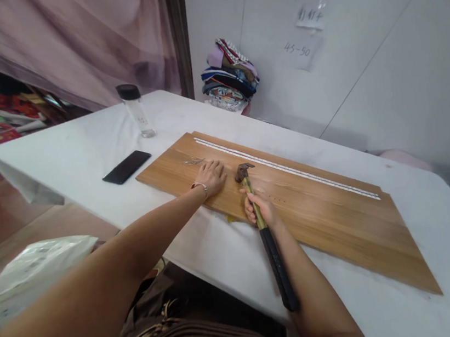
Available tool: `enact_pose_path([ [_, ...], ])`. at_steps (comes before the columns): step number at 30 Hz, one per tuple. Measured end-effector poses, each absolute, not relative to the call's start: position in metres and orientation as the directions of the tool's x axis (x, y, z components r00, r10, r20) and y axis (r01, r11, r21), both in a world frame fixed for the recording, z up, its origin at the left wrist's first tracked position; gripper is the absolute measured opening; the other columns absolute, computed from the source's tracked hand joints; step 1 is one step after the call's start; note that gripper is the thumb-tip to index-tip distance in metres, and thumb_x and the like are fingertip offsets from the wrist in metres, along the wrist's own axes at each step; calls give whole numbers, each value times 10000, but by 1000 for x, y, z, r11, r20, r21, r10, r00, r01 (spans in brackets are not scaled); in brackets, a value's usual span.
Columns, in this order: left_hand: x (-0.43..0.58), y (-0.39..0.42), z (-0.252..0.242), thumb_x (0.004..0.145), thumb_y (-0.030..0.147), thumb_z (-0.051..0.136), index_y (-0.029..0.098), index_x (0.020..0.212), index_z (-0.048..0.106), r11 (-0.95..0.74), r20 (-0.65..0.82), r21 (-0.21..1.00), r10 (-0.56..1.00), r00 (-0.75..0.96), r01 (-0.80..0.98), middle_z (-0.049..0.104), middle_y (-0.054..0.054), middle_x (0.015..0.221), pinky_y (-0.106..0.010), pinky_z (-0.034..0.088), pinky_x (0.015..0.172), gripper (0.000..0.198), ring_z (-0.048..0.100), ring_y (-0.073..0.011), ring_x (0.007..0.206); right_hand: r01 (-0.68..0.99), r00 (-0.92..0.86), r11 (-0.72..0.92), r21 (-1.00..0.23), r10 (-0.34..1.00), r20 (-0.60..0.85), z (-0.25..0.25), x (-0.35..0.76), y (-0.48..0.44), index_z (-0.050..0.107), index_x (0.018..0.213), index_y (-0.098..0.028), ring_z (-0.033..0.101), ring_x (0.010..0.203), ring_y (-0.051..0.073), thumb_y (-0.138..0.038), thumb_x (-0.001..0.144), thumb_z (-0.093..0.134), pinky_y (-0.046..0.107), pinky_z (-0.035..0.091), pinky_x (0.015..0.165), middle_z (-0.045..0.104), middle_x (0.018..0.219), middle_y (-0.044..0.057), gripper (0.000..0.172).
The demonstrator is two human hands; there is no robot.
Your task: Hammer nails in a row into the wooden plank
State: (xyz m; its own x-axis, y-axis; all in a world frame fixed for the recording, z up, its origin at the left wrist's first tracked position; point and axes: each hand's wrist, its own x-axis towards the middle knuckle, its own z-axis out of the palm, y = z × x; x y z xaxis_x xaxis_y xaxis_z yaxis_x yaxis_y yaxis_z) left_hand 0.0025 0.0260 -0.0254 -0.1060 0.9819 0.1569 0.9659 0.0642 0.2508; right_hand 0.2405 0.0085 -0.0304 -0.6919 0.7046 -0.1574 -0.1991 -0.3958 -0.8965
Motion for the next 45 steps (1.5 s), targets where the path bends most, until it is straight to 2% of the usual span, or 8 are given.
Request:
enact_pose_path([
  [17,1,28,-27,1068,346,464,182,1327,704,81,147,244,982,-120,966,648,-151,1521,-457,358,1252,390,524,-305,1452,-225,-693,-385,-895,709,-131,-34,240,8,634,1165,-227,366,386,98,-469,852,778,214,300,341,481,574,-106,422],
  [24,1,28,-25,1066,342,459,192,1309,710,81,149,237,982,-119,968,654,-148,1516,-463,363,1249,380,530,-301,1447,-212,-691,-394,-894,707,-148,-31,238,7,640,1127,-225,363,378,99,-487,793,820,217,288,324,496,558,-107,461],
  [45,0,27,-24,1064,343,465,211,1350,701,95,140,256,981,-134,962,647,-136,1547,-477,347,1277,394,522,-304,1478,-217,-663,-348,-912,738,-124,-31,237,5,637,1157,-223,403,403,98,-483,853,769,206,289,355,499,576,-99,421],
])
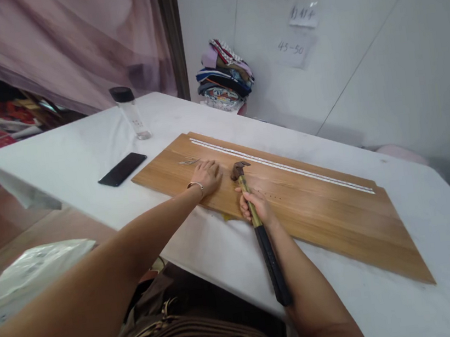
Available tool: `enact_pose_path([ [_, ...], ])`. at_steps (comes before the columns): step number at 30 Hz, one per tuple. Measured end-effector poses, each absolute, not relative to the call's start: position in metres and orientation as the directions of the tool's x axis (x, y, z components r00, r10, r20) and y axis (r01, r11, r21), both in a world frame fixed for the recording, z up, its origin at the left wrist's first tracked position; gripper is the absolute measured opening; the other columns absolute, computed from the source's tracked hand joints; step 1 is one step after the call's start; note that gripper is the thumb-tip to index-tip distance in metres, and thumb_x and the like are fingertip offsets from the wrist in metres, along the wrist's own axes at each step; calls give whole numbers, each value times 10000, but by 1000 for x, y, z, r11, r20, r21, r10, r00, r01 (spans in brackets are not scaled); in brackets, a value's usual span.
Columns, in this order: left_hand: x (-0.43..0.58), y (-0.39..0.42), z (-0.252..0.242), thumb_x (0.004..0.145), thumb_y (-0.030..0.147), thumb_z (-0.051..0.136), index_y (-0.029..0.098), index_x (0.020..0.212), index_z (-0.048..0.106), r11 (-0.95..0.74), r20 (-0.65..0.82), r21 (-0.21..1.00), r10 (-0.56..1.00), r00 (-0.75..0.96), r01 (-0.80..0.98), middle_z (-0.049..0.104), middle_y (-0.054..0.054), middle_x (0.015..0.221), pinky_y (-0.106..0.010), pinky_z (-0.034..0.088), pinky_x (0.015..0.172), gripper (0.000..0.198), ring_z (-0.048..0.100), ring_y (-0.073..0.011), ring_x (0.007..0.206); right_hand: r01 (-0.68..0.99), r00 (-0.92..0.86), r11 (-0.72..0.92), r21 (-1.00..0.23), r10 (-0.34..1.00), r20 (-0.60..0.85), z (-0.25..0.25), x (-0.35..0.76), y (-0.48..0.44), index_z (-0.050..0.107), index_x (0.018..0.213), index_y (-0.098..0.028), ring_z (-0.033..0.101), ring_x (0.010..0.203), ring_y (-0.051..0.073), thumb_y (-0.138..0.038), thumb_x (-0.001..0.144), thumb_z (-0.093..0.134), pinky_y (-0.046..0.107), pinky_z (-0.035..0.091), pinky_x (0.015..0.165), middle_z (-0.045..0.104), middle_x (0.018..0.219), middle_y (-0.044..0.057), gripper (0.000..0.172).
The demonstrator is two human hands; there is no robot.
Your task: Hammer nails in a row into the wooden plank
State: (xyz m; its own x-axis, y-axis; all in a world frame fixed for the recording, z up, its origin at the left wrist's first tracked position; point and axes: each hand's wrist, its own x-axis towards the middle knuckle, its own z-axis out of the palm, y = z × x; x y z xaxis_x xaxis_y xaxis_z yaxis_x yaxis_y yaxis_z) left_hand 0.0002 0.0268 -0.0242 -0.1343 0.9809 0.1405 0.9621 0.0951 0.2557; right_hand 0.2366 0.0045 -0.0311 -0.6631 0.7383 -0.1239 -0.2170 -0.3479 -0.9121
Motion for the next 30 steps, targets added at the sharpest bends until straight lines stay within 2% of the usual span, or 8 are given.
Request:
enact_pose_path([
  [7,0,29,-27,1065,345,455,202,1342,704,88,151,249,980,-129,965,644,-144,1547,-473,356,1268,399,520,-300,1479,-199,-615,-280,-939,782,-103,-28,232,0,649,1152,-210,447,403,112,-519,834,758,233,315,379,539,556,-90,457],
  [12,0,29,-28,1055,337,472,207,1343,704,80,157,254,980,-123,964,646,-146,1536,-481,363,1256,392,522,-307,1469,-148,-602,-211,-966,794,-82,-25,229,-1,674,1138,-194,587,483,170,-559,857,715,272,376,457,539,516,-73,462],
  [15,1,28,-26,1063,347,468,203,1327,714,85,151,245,981,-125,966,640,-145,1540,-469,355,1260,389,516,-305,1473,-124,-575,-164,-979,815,-64,-24,229,-1,687,1089,-193,627,525,187,-567,852,707,296,435,529,547,502,-66,443],
  [18,2,28,-25,1070,353,459,192,1305,723,90,140,236,982,-125,968,650,-148,1521,-457,361,1255,389,532,-302,1451,-102,-559,-132,-986,828,-53,-24,229,-1,691,1058,-197,619,518,185,-572,831,723,308,454,563,552,484,-67,440],
  [24,1,28,-26,1065,351,469,201,1326,713,83,144,252,982,-122,964,635,-143,1545,-467,358,1263,387,514,-301,1471,-104,-571,-169,-980,817,-81,-25,228,-1,676,1061,-196,542,443,164,-571,809,743,282,350,465,513,470,-84,456],
  [30,2,27,-25,1063,345,462,202,1330,715,84,145,249,982,-123,965,645,-145,1537,-482,355,1270,395,516,-308,1470,-95,-579,-162,-982,812,-78,-26,229,0,673,1045,-204,493,411,146,-579,810,755,283,349,452,519,467,-89,449],
])
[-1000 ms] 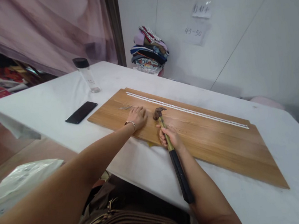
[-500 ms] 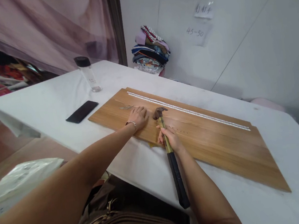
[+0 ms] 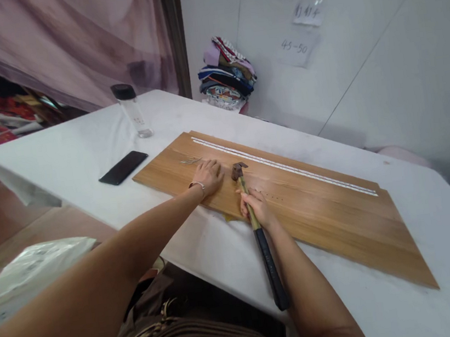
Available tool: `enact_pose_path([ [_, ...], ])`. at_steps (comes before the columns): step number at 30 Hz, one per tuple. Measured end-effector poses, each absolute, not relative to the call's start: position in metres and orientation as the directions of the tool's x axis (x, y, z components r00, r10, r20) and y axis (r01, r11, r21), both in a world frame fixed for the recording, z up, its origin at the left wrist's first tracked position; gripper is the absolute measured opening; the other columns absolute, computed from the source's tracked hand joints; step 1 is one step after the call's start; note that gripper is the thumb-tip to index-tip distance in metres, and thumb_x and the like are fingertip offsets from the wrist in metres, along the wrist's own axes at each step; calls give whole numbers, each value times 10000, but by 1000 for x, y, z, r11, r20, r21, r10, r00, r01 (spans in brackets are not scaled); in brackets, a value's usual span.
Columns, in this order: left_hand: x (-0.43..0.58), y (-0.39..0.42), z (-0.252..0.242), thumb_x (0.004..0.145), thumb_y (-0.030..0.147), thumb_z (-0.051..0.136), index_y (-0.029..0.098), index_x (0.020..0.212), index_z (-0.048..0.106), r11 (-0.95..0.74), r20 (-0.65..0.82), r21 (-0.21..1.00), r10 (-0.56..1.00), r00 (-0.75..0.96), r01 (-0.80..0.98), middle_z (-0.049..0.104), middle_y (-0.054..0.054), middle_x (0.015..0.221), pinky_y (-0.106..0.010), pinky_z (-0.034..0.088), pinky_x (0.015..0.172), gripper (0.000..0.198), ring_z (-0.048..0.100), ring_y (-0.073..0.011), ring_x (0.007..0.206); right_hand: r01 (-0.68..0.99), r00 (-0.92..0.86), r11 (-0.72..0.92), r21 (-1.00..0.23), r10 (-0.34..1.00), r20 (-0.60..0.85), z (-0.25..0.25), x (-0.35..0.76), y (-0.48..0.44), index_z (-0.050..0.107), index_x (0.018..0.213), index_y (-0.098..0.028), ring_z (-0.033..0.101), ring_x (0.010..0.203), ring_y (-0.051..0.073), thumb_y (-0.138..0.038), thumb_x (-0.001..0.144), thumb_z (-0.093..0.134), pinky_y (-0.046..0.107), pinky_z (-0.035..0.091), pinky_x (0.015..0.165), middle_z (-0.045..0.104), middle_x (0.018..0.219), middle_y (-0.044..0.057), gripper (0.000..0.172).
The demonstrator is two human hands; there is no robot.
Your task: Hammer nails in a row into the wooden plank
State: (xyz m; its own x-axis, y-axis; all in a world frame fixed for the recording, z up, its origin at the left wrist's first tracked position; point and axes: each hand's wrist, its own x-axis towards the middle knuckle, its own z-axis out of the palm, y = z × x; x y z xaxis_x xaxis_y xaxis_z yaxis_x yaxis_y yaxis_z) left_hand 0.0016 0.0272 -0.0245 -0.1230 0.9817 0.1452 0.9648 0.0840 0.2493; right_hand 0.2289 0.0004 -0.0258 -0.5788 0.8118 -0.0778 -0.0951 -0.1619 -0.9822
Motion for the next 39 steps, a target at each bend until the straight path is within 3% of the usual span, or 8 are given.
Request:
enact_pose_path([
  [39,0,26,-22,1078,343,471,168,1370,703,117,118,233,982,-148,965,611,-148,1594,-444,338,1284,412,498,-297,1512,-141,-624,-221,-965,777,-87,-36,230,11,650,1084,-191,502,409,142,-545,834,728,257,257,416,505,481,-93,441],
])
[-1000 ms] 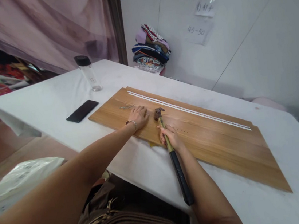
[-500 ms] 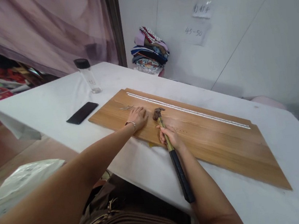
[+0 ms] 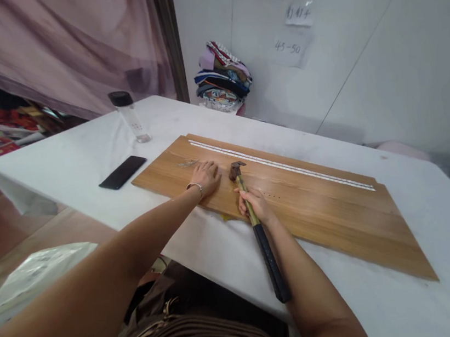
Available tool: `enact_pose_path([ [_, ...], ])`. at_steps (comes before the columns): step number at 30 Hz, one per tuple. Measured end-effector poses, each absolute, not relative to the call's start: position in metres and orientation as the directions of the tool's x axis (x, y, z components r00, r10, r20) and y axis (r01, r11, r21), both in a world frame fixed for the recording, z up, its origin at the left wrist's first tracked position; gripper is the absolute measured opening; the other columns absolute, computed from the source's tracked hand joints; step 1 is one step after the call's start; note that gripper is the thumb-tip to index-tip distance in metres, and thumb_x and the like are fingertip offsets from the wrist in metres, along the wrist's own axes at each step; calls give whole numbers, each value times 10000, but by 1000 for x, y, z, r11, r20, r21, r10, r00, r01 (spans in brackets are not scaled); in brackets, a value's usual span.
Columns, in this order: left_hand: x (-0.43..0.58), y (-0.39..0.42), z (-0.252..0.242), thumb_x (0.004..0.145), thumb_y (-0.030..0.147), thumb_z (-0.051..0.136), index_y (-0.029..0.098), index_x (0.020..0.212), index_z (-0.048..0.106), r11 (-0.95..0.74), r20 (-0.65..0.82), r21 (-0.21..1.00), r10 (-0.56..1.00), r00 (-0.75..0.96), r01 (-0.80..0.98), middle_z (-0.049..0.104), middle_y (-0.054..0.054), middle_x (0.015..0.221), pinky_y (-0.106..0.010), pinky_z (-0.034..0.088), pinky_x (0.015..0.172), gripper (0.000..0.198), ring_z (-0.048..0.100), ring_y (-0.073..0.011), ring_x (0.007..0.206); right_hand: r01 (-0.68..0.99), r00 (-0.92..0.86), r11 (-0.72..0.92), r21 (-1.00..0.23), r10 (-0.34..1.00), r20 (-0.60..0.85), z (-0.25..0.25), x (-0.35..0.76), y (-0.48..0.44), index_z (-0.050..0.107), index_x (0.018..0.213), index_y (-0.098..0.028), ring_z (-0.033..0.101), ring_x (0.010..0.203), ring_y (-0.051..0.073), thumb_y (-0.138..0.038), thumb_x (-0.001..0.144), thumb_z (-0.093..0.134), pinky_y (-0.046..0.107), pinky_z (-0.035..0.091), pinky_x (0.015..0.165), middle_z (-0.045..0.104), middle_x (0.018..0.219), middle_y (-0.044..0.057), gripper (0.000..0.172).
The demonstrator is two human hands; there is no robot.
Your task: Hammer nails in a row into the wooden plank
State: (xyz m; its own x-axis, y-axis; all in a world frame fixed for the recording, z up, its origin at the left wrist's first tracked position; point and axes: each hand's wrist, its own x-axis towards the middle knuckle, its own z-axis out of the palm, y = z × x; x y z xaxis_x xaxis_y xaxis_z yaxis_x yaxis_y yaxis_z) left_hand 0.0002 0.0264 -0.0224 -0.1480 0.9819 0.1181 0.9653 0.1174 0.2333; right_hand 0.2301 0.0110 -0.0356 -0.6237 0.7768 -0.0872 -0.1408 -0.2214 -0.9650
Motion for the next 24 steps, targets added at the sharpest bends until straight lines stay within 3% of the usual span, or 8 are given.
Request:
enact_pose_path([
  [11,-2,27,-23,1067,343,471,195,1345,716,106,129,233,982,-139,967,637,-134,1566,-457,355,1270,399,513,-296,1492,-138,-622,-213,-967,779,-83,-36,227,10,645,1056,-199,472,383,138,-570,807,755,258,263,400,505,463,-100,460],
  [17,0,26,-20,1075,344,456,145,1386,692,120,104,217,984,-145,969,598,-156,1604,-427,344,1282,438,504,-288,1502,-123,-614,-218,-968,783,-98,-33,227,8,641,1059,-205,484,396,143,-576,776,761,253,286,403,507,465,-101,482],
  [24,0,26,-20,1076,352,466,195,1326,718,107,122,221,983,-136,970,647,-136,1542,-443,359,1267,388,530,-291,1472,-115,-600,-225,-968,792,-113,-31,226,8,641,1045,-206,479,392,141,-593,769,760,252,251,399,502,462,-98,490],
])
